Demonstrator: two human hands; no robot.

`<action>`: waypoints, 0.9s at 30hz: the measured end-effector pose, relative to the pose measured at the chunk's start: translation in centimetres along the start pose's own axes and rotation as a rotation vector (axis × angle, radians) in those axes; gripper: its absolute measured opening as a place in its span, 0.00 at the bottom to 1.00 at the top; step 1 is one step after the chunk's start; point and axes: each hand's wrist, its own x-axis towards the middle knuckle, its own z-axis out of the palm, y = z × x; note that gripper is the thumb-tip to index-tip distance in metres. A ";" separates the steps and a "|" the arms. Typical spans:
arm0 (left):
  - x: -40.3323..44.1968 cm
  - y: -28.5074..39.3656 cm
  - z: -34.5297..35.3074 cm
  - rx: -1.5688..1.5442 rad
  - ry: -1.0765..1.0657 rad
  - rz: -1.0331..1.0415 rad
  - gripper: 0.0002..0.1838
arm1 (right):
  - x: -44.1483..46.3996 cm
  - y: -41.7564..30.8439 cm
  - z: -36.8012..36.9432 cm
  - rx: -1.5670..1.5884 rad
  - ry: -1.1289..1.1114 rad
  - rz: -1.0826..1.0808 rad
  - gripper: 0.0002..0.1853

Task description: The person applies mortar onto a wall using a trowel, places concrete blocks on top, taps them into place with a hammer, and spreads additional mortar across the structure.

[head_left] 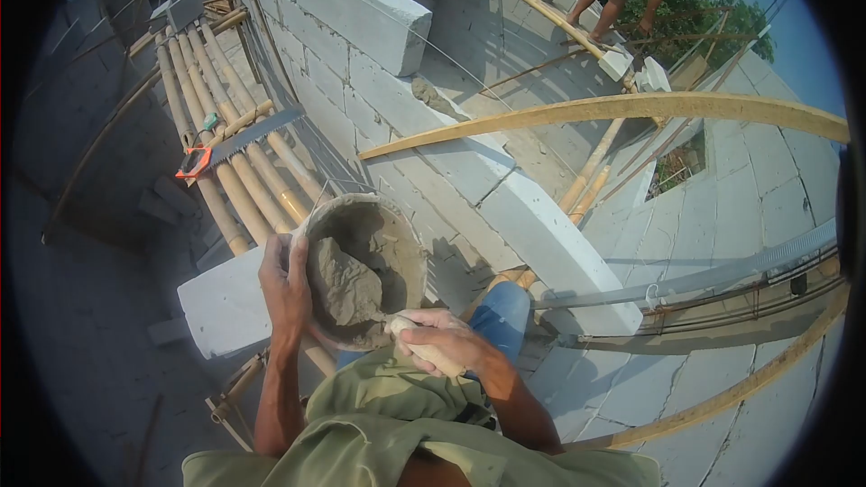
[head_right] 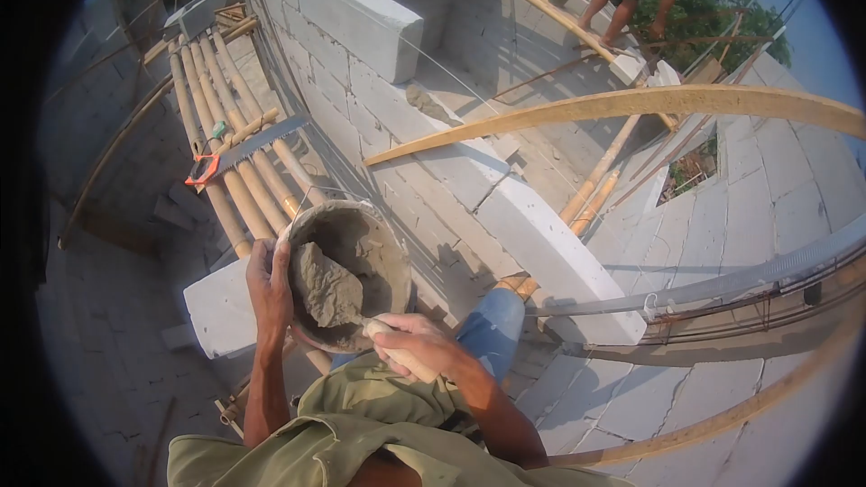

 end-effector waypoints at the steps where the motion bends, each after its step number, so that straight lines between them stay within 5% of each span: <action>1: 0.5 -0.1 -0.4 -0.052 -0.010 -0.035 0.18 | -0.9 0.0 -0.5 -0.002 0.010 0.002 0.24; 5: 3.1 -3.1 -3.2 -0.037 -0.025 -0.094 0.21 | -3.8 -0.9 -3.2 0.334 -0.021 -0.140 0.26; 9: 4.4 -7.8 -4.9 -0.078 0.005 -0.106 0.22 | -4.6 -3.1 -9.0 0.260 0.384 -0.339 0.25; 11: 4.8 -8.9 -5.1 -0.101 0.010 -0.097 0.21 | -4.0 -5.6 -10.4 -0.012 0.722 -0.424 0.23; 15: 4.7 -7.0 -4.9 -0.154 0.035 -0.162 0.20 | -0.7 -10.9 -16.8 -0.457 1.021 -0.450 0.16; 18: 4.8 -7.5 -5.4 -0.174 -0.022 -0.248 0.19 | 3.0 -14.3 -21.3 -0.577 1.055 -0.462 0.17; 20: 4.8 -8.1 -5.5 -0.073 -0.009 -0.156 0.20 | 5.0 -15.6 -23.7 -1.133 1.091 -0.377 0.21; 24: 4.8 -8.1 -5.4 -0.101 0.005 -0.171 0.20 | 5.4 -16.8 -22.0 -1.326 1.137 -0.502 0.23; 27: 4.4 -8.0 -5.5 -0.133 0.011 -0.183 0.19 | 4.9 -14.1 -22.3 -1.371 1.112 -0.296 0.23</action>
